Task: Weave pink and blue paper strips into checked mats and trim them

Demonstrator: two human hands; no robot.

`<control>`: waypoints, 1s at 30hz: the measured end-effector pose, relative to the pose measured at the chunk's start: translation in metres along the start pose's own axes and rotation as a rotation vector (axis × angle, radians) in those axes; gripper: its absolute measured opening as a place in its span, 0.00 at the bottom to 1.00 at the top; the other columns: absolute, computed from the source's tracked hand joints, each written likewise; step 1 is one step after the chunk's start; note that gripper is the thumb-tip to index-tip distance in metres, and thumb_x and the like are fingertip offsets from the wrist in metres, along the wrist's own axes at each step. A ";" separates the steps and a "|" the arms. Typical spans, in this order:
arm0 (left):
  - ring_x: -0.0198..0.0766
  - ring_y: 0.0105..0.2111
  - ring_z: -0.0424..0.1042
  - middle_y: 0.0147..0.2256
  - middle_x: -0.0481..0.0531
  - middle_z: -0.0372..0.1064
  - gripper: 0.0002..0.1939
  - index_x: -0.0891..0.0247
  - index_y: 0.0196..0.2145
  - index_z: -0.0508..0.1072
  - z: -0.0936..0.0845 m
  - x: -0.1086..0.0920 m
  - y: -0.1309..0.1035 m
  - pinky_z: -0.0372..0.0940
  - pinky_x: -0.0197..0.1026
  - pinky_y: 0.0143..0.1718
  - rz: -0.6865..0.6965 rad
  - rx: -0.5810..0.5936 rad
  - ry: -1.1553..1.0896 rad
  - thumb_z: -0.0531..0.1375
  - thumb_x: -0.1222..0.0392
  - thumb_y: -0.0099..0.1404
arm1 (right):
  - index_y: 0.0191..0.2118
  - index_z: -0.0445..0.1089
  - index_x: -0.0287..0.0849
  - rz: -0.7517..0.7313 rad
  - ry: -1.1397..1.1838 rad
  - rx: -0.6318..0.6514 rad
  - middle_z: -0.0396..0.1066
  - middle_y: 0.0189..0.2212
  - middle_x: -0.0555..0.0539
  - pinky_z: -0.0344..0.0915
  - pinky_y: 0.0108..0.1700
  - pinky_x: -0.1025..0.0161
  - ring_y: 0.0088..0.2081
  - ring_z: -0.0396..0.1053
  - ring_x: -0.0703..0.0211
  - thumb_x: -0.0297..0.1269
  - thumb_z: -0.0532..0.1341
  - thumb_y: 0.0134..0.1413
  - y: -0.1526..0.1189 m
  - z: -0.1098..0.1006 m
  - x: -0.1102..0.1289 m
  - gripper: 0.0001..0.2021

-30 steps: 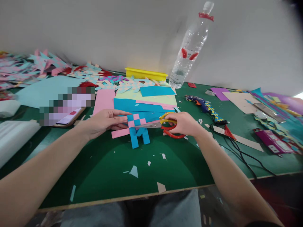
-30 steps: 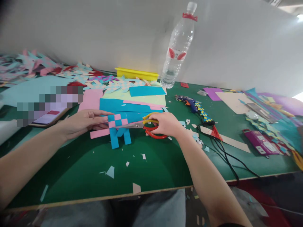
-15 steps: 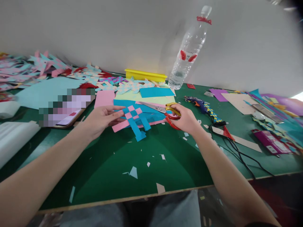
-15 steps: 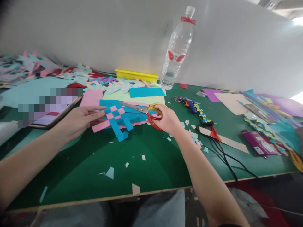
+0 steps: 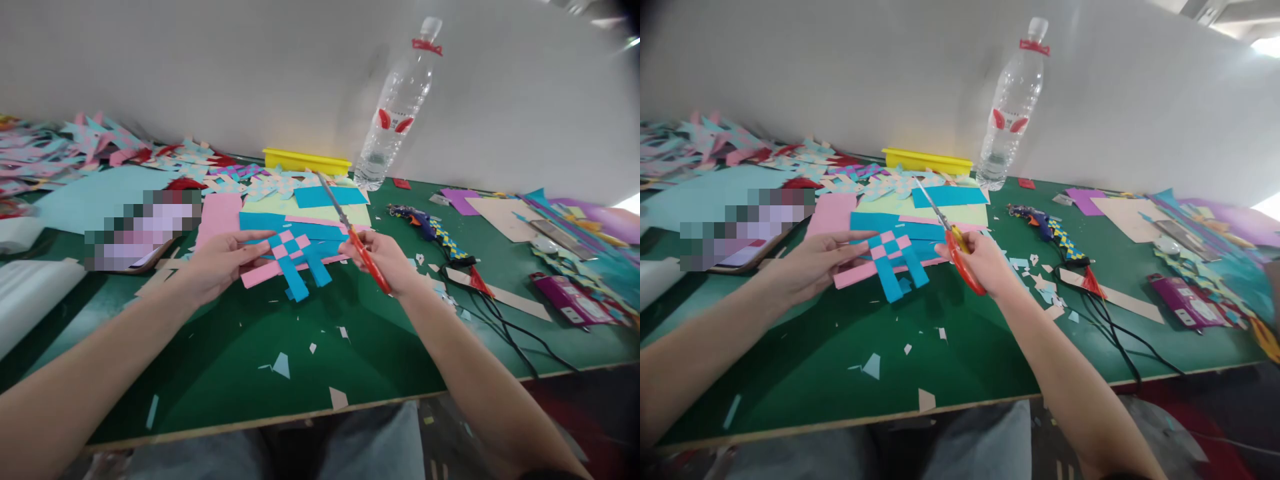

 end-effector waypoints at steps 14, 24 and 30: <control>0.38 0.36 0.78 0.37 0.55 0.79 0.14 0.66 0.45 0.76 0.023 0.015 -0.006 0.73 0.33 0.35 -0.080 0.149 -0.157 0.66 0.62 0.61 | 0.31 0.68 0.41 0.087 0.368 0.116 0.68 0.26 0.53 0.68 0.32 0.61 0.27 0.68 0.63 0.33 0.73 0.34 -0.007 0.042 -0.013 0.16; 0.48 0.42 0.77 0.41 0.57 0.78 0.10 0.66 0.43 0.75 0.046 0.015 -0.014 0.72 0.47 0.44 -0.065 0.239 -0.315 0.60 0.59 0.66 | 0.28 0.64 0.41 0.107 0.620 0.009 0.62 0.19 0.57 0.59 0.25 0.67 0.21 0.61 0.69 0.35 0.72 0.36 -0.013 0.031 0.000 0.16; 0.55 0.59 0.62 0.57 0.58 0.67 0.15 0.65 0.49 0.74 0.066 0.006 -0.032 0.62 0.57 0.58 0.004 0.365 -0.442 0.60 0.65 0.64 | 0.30 0.65 0.41 0.098 0.614 -0.080 0.63 0.20 0.57 0.59 0.24 0.68 0.21 0.61 0.69 0.40 0.73 0.37 -0.012 0.022 -0.010 0.18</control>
Point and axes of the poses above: each hand's wrist, its own y-axis towards the middle knuckle, its own z-axis out of the palm, x = y × z, the point moved 10 cm from there along y, towards the middle knuckle
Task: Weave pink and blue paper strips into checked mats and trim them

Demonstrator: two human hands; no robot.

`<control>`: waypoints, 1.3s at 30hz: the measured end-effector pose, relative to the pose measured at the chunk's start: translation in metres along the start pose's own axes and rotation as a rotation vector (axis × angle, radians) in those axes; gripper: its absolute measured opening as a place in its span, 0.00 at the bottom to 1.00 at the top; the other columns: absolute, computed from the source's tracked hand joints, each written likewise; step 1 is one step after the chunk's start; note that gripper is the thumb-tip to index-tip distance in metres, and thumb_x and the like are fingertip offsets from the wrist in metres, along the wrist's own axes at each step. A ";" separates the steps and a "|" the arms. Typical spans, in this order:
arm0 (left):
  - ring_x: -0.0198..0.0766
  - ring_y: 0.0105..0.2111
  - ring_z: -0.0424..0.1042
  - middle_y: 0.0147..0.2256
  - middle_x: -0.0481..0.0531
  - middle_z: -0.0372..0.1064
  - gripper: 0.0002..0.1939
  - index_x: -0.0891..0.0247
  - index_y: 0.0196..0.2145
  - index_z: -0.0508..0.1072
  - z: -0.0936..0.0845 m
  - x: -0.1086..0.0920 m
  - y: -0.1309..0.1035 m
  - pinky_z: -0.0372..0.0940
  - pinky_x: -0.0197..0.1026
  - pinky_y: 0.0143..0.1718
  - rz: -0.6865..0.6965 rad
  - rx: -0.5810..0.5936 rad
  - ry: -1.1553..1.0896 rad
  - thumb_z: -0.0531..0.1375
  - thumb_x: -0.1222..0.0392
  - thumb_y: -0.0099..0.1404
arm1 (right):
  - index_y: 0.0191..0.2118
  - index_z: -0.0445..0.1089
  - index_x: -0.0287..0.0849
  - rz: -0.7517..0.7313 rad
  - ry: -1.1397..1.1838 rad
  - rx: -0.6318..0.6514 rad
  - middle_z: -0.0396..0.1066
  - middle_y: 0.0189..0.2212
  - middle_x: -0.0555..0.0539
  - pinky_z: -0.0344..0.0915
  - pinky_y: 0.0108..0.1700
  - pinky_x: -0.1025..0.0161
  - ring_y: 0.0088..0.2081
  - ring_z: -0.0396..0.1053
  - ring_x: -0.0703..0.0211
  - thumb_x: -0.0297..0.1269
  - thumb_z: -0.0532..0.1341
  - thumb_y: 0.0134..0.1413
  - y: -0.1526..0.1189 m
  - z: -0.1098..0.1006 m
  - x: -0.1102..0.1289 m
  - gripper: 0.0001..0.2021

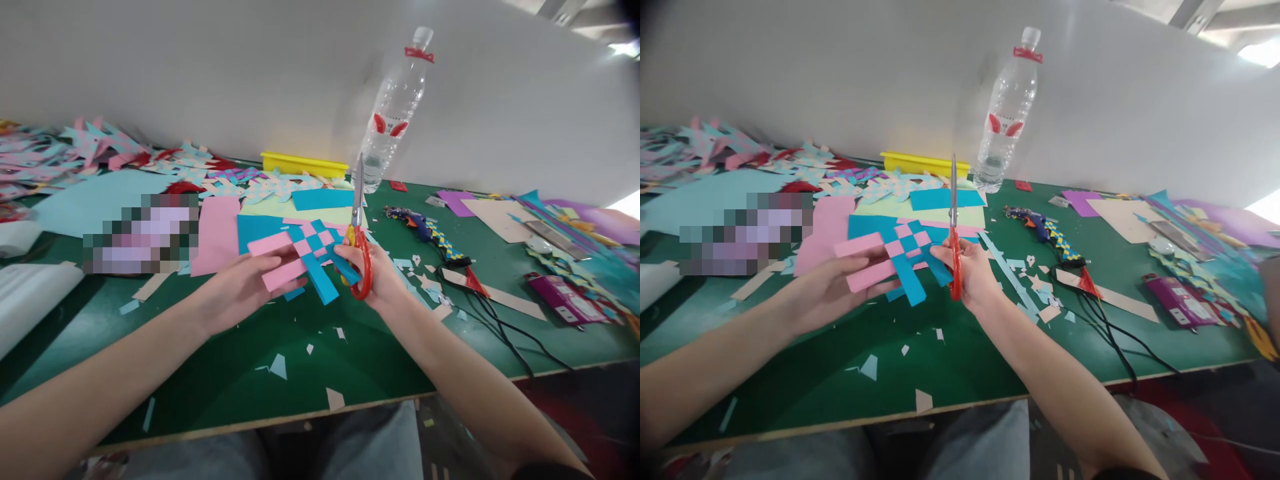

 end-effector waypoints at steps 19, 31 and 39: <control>0.50 0.65 0.51 0.61 0.47 0.62 0.17 0.50 0.49 0.75 0.049 0.009 -0.014 0.58 0.51 0.60 0.215 0.072 0.168 0.64 0.63 0.62 | 0.30 0.68 0.42 0.059 0.156 0.004 0.69 0.28 0.51 0.73 0.34 0.65 0.29 0.70 0.64 0.38 0.73 0.36 0.003 0.000 -0.004 0.16; 0.49 0.57 0.65 0.54 0.55 0.70 0.17 0.62 0.50 0.74 0.033 0.012 -0.001 0.63 0.49 0.56 0.192 -0.089 0.034 0.61 0.55 0.66 | 0.29 0.64 0.42 -0.133 0.009 -0.018 0.64 0.23 0.56 0.65 0.33 0.65 0.25 0.64 0.68 0.38 0.73 0.37 -0.006 0.006 0.007 0.17; 0.46 0.51 0.71 0.50 0.55 0.74 0.11 0.63 0.46 0.75 0.014 0.011 0.000 0.68 0.49 0.52 0.118 -0.220 -0.068 0.58 0.60 0.68 | 0.34 0.63 0.45 -0.178 -0.229 0.000 0.68 0.32 0.52 0.66 0.37 0.61 0.32 0.67 0.62 0.40 0.70 0.40 -0.007 0.012 0.013 0.17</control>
Point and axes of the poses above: each hand's wrist, its own y-axis towards the middle knuckle, its own z-axis out of the palm, x = y × z, the point moved 10 cm from there along y, towards the middle knuckle
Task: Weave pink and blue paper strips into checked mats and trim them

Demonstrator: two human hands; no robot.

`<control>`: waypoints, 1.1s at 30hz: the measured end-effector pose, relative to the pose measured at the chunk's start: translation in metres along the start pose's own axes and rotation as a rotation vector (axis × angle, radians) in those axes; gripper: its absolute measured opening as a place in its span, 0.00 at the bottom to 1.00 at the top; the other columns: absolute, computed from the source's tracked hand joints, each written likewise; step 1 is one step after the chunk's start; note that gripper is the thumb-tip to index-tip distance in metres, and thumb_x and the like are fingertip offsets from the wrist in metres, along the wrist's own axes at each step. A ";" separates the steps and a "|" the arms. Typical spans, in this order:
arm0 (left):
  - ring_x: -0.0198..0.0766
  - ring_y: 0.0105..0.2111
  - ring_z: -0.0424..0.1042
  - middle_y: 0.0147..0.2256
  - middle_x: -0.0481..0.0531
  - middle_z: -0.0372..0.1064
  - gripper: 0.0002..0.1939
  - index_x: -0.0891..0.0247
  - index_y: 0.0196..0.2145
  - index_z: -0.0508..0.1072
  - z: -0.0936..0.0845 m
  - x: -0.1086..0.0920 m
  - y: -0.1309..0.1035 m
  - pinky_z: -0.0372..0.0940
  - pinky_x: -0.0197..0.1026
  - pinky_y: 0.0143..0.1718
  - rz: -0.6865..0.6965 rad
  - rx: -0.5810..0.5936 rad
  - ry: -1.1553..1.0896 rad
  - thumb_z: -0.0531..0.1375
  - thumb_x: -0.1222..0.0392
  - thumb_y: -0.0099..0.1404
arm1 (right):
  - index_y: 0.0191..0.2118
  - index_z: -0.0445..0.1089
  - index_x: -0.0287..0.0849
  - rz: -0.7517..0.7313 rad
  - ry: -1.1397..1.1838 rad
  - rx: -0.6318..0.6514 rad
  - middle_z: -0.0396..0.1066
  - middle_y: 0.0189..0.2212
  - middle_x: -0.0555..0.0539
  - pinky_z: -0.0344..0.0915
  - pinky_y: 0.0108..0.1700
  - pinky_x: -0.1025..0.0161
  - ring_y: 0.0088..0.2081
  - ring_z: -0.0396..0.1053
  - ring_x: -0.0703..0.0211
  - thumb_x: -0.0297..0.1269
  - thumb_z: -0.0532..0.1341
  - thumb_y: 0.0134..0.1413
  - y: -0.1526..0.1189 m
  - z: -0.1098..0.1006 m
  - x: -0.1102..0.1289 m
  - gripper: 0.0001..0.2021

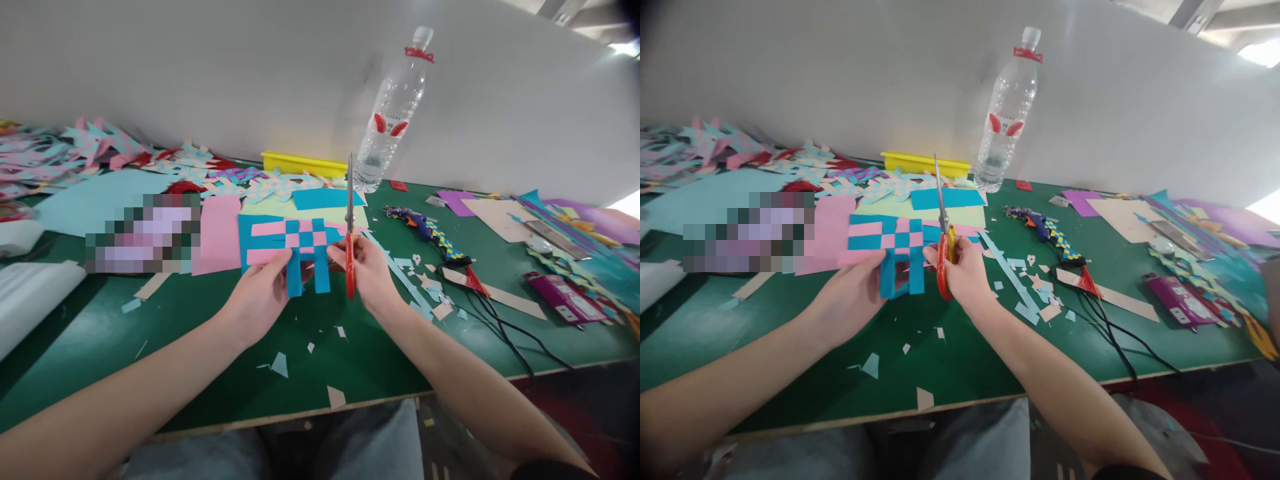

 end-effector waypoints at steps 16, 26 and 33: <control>0.34 0.33 0.77 0.35 0.49 0.78 0.08 0.62 0.36 0.77 -0.053 -0.025 0.014 0.74 0.34 0.37 0.035 -0.199 0.006 0.58 0.64 0.68 | 0.45 0.59 0.43 -0.699 -1.282 -0.026 0.65 0.43 0.39 0.58 0.48 0.48 0.46 0.62 0.43 0.46 0.62 0.47 -0.004 0.009 0.042 0.21; 0.36 0.35 0.77 0.37 0.49 0.78 0.07 0.61 0.38 0.77 -0.048 -0.025 0.010 0.74 0.35 0.34 0.018 -0.162 0.053 0.57 0.63 0.67 | 0.48 0.61 0.40 -0.765 -1.322 0.017 0.67 0.43 0.39 0.59 0.48 0.50 0.46 0.63 0.43 0.42 0.61 0.48 -0.007 0.017 0.038 0.21; 0.34 0.33 0.76 0.37 0.47 0.79 0.09 0.63 0.39 0.77 -0.046 -0.024 0.008 0.72 0.34 0.34 -0.021 -0.132 -0.007 0.56 0.66 0.69 | 0.48 0.62 0.39 -0.787 -1.295 0.034 0.67 0.43 0.38 0.61 0.48 0.50 0.47 0.64 0.43 0.42 0.60 0.49 -0.008 0.019 0.037 0.21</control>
Point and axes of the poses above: each hand's wrist, its own y-axis towards the middle knuckle, its own z-axis out of the palm, x = y × z, the point moved 10 cm from there along y, towards the middle knuckle
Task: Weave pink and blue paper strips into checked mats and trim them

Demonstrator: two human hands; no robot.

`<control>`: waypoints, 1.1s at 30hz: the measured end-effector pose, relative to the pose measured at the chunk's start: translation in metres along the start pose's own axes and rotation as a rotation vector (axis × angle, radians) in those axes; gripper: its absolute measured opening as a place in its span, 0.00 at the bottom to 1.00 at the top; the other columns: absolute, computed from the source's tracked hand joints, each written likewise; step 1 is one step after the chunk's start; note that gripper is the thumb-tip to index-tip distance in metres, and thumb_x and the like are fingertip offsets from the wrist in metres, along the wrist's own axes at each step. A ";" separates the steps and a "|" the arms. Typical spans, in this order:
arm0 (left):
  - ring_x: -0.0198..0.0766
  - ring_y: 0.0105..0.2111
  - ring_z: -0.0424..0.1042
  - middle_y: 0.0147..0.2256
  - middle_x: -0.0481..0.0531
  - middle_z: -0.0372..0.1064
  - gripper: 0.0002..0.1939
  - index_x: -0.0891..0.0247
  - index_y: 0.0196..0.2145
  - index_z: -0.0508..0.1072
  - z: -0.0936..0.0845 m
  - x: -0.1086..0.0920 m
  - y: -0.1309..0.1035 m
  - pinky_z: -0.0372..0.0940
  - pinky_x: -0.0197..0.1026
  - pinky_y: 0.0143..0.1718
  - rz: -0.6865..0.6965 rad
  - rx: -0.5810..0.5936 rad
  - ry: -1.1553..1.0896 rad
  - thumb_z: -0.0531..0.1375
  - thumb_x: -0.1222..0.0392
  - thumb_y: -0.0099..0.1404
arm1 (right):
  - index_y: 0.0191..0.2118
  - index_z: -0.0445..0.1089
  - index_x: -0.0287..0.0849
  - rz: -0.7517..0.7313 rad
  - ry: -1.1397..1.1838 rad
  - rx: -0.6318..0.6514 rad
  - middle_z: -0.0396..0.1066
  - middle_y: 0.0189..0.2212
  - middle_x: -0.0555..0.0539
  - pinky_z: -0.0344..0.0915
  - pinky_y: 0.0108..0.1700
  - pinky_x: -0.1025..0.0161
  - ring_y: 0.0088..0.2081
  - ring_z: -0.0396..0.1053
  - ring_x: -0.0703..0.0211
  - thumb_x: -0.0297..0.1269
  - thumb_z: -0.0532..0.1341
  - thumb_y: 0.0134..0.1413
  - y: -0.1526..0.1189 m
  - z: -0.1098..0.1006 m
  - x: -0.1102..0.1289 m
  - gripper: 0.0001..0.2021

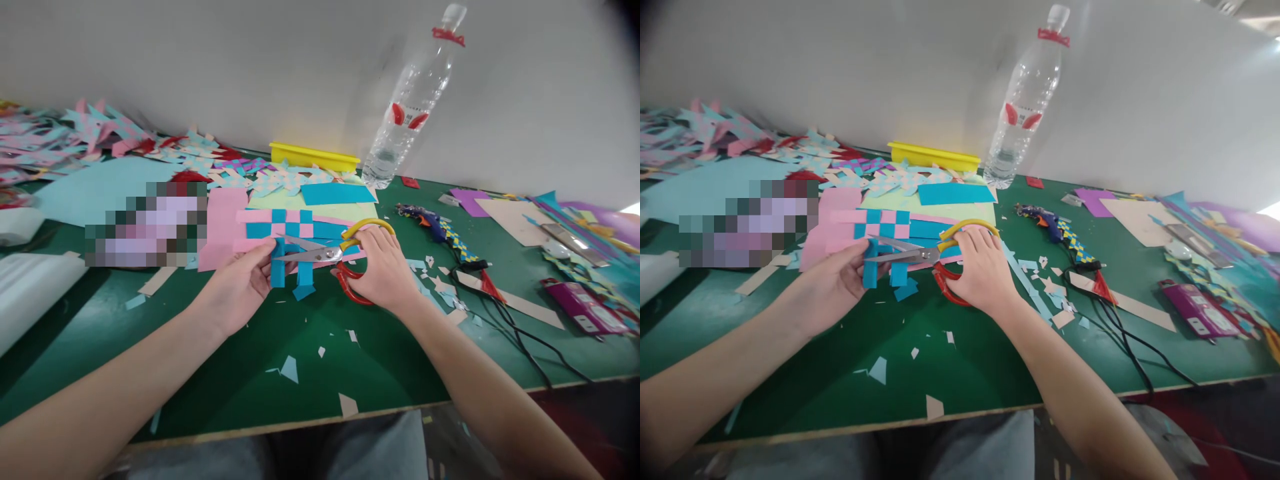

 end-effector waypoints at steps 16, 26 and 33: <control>0.35 0.33 0.77 0.39 0.51 0.79 0.10 0.64 0.42 0.78 -0.006 0.001 0.007 0.75 0.35 0.35 0.021 0.010 0.012 0.56 0.67 0.68 | 0.46 0.67 0.38 -0.058 -0.021 -0.078 0.71 0.41 0.38 0.67 0.47 0.51 0.44 0.68 0.46 0.40 0.62 0.50 -0.001 -0.008 0.000 0.17; 0.36 0.31 0.77 0.38 0.55 0.78 0.10 0.69 0.39 0.78 -0.010 -0.003 0.007 0.75 0.36 0.34 0.037 -0.062 0.024 0.55 0.69 0.68 | 0.45 0.68 0.37 -0.029 -0.009 -0.068 0.73 0.40 0.39 0.69 0.45 0.52 0.42 0.70 0.47 0.39 0.61 0.52 0.000 -0.011 -0.006 0.16; 0.33 0.29 0.77 0.33 0.51 0.78 0.11 0.67 0.35 0.79 -0.015 -0.004 0.008 0.75 0.34 0.34 0.025 -0.083 -0.003 0.55 0.69 0.68 | 0.44 0.69 0.37 -0.039 -0.033 -0.082 0.73 0.41 0.39 0.70 0.42 0.53 0.43 0.71 0.47 0.38 0.61 0.52 0.000 -0.014 -0.008 0.15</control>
Point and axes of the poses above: each hand's wrist, its own y-axis towards the middle knuckle, its own z-axis out of the palm, x = y × z, the point moved 10 cm from there along y, towards the middle knuckle
